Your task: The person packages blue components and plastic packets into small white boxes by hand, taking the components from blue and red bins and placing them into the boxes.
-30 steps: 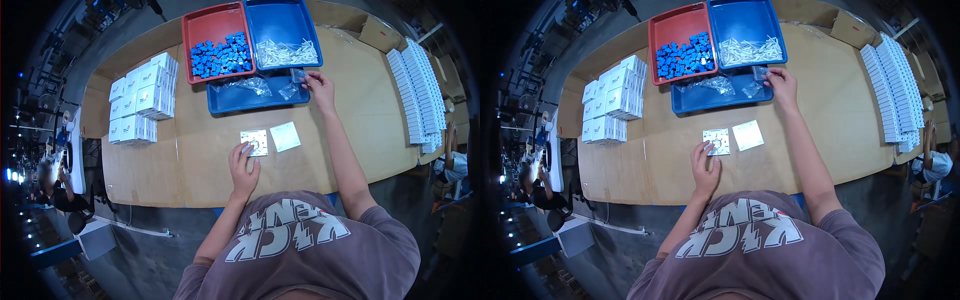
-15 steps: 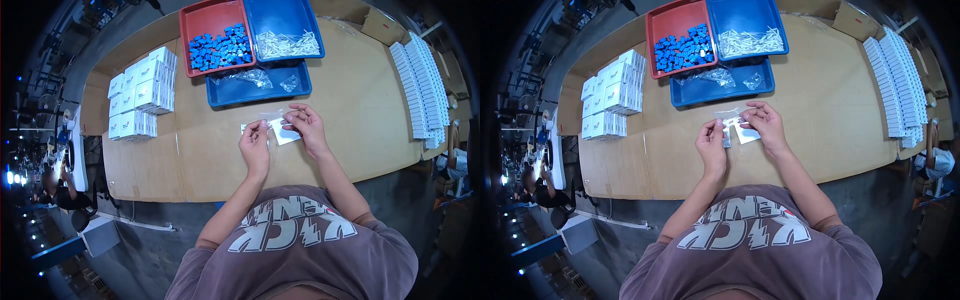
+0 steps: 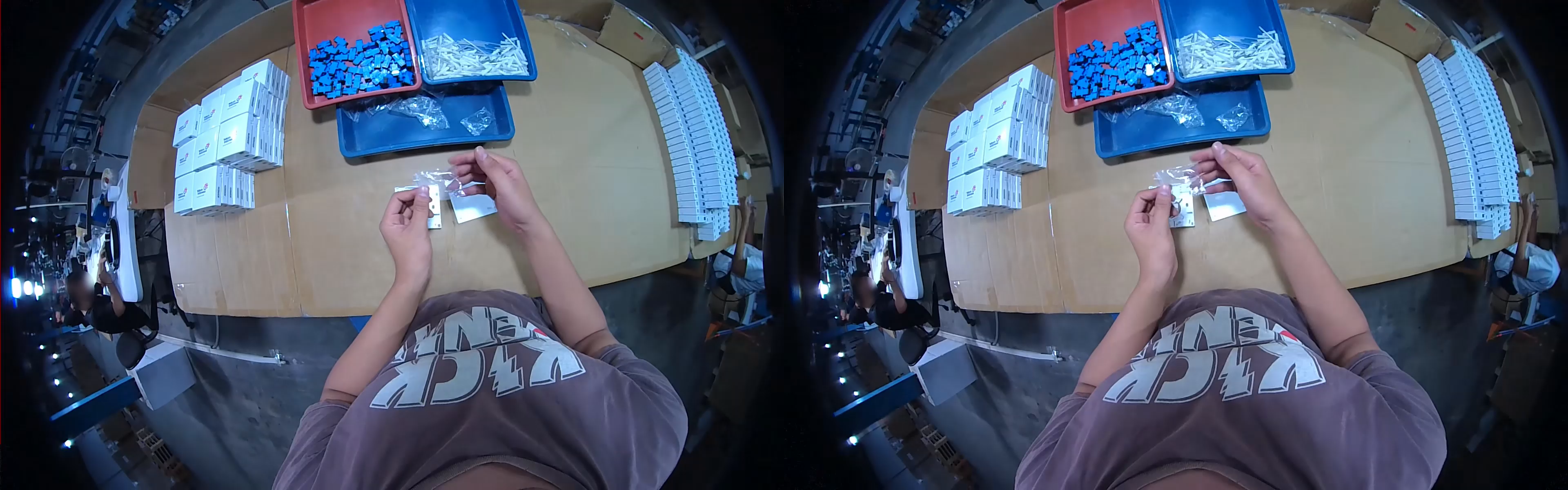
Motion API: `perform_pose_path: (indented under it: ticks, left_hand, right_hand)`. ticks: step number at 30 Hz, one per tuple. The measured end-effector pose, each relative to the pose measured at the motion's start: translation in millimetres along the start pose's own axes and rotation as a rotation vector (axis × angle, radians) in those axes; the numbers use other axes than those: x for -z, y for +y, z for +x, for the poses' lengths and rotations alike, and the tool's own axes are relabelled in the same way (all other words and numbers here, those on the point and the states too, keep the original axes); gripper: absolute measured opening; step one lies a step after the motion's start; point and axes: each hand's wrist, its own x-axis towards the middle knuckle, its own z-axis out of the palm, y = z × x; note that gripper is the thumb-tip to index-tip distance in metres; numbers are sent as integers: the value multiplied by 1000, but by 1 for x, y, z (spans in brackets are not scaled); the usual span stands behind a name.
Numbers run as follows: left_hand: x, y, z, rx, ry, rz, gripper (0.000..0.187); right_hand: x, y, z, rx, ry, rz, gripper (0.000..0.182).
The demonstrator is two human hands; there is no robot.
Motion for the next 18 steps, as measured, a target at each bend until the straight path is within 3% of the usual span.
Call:
perform_pose_path:
  ticks: [5,15,18]
  left_hand:
    - [-4,7,0,46,-7,-10,19]
    - [-9,10,-5,175,-87,17,19]
    - [-5,11,-3,158,-59,25,17]
  right_hand:
    - [0,10,-5,-15,-126,-92,30]
    - [8,16,1,46,73,-55,14]
    - [-4,16,-2,539,364,-630,19]
